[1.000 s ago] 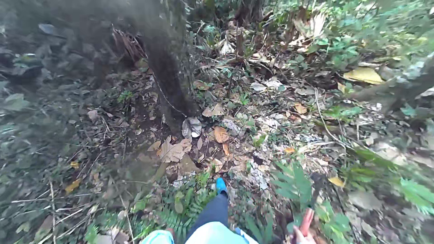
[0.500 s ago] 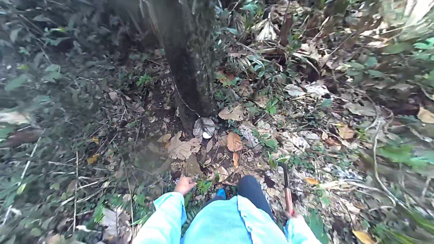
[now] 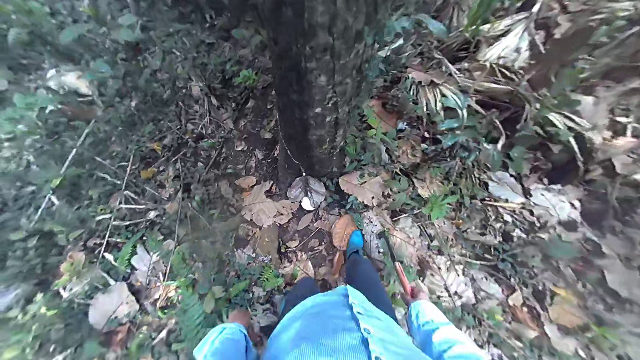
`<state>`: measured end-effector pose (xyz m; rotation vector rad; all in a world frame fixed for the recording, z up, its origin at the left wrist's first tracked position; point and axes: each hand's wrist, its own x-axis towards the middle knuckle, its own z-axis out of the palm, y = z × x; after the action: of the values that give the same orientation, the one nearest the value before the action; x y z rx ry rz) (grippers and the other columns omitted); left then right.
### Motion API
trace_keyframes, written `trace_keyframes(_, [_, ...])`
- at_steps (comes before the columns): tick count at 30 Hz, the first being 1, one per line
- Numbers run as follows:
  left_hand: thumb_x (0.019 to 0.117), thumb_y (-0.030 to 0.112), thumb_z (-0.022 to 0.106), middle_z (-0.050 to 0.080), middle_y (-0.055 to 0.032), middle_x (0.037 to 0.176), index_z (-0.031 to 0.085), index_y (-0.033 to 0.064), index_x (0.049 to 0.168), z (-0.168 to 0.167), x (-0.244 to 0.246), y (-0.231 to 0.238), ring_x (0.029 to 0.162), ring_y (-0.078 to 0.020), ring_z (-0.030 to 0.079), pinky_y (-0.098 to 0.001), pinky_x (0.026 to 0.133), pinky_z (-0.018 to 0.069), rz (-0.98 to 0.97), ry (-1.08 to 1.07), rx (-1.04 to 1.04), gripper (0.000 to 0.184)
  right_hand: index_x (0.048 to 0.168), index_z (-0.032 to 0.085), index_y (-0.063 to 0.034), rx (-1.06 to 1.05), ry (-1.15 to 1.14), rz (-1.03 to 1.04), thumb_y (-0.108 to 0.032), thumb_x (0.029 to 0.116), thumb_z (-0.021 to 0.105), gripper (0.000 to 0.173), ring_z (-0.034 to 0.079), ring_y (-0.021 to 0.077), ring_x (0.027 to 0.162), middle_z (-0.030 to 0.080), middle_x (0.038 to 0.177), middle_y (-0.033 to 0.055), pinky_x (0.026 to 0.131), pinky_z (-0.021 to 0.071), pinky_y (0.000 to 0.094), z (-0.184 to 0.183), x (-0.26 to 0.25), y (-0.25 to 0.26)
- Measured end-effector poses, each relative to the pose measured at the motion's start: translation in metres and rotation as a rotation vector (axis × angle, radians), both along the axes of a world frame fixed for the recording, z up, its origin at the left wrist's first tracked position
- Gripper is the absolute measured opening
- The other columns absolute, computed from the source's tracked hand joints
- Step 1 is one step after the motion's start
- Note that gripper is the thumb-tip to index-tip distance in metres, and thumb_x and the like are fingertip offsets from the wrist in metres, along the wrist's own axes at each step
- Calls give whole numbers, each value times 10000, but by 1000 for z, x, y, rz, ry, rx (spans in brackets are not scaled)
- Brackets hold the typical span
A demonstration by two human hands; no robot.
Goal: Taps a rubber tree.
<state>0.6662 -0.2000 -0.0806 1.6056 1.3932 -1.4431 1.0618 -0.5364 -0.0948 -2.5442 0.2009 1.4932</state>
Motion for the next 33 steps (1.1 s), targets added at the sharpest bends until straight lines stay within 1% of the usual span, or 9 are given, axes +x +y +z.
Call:
trace_keyframes(2, [1034, 311, 591, 639, -267, 1340, 646, -24, 1305, -6, 66, -7, 1298, -419, 588, -602, 1102, 435, 189, -162, 47, 434, 1450, 491, 60, -78, 58, 191, -163, 1005, 648, 522, 499, 390, 1394, 535, 1449, 295, 1173, 372, 506, 10, 61, 25])
trace_keyframes(4, [1030, 303, 603, 641, -260, 1334, 617, 1, 1349, -10, 137, 2, 1281, -413, 599, -599, 1092, 448, 270, -304, 51, 439, 1459, 487, 53, -119, 61, 318, -162, 980, 683, 561, 477, 402, 1411, 510, 1474, 300, 1179, 358, 530, 0, 113, 45])
trace_keyframes(8, [1041, 257, 585, 605, -236, 1399, 574, 14, 1407, -23, 252, 44, 1330, -383, 568, -561, 1129, 427, 249, -462, 93, 439, 1499, 433, 44, -89, 49, 369, -117, 971, 686, 607, 455, 411, 1428, 479, 1504, 298, 1185, 345, 535, -3, 187, 108])
trace_keyframes(11, [1041, 254, 584, 566, -235, 1445, 577, 24, 1409, -44, 304, 84, 1358, -385, 539, -570, 1137, 414, 236, -492, 150, 434, 1490, 466, 9, -57, -24, 404, -133, 970, 685, 582, 498, 425, 1389, 527, 1459, 297, 1158, 385, 558, -49, 213, 147])
trace_keyframes(14, [1030, 252, 595, 586, -260, 1410, 573, 12, 1410, -86, 334, 124, 1329, -408, 560, -590, 1112, 431, 261, -512, 197, 450, 1523, 433, -23, -33, -10, 480, -147, 985, 656, 596, 524, 422, 1367, 544, 1450, 282, 1141, 402, 561, -91, 225, 191])
trace_keyframes(16, [1033, 265, 590, 562, -264, 1436, 546, 20, 1437, -117, 349, 147, 1349, -409, 543, -583, 1121, 425, 259, -500, 210, 475, 1528, 428, -37, -13, -15, 516, -161, 984, 654, 603, 544, 417, 1349, 563, 1433, 273, 1131, 415, 568, -125, 227, 214])
trace_keyframes(21, [1022, 297, 600, 470, -240, 1538, 466, 35, 1510, -207, 378, 198, 1420, -409, 468, -595, 1151, 389, 185, -492, 280, 570, 1580, 365, -124, 89, 16, 580, -137, 1001, 638, 641, 564, 431, 1325, 568, 1433, 267, 1113, 423, 594, -178, 224, 270])
trace_keyframes(29, [958, 242, 686, 386, -195, 1617, 444, 50, 1534, -357, 420, 241, 1481, -425, 362, -615, 1181, 314, 50, -681, 402, 654, 1615, 320, -184, 190, -26, 758, -114, 1020, 608, 665, 585, 487, 1269, 600, 1373, 297, 1072, 428, 652, -274, 248, 295])
trace_keyframes(33, [974, 236, 668, 438, -186, 1578, 425, 106, 1555, -422, 431, 246, 1486, -400, 360, -625, 1206, 239, 37, -729, 528, 643, 1613, 330, -206, 193, -119, 823, -123, 1030, 594, 646, 615, 507, 1210, 632, 1314, 309, 1029, 446, 670, -300, 256, 298])
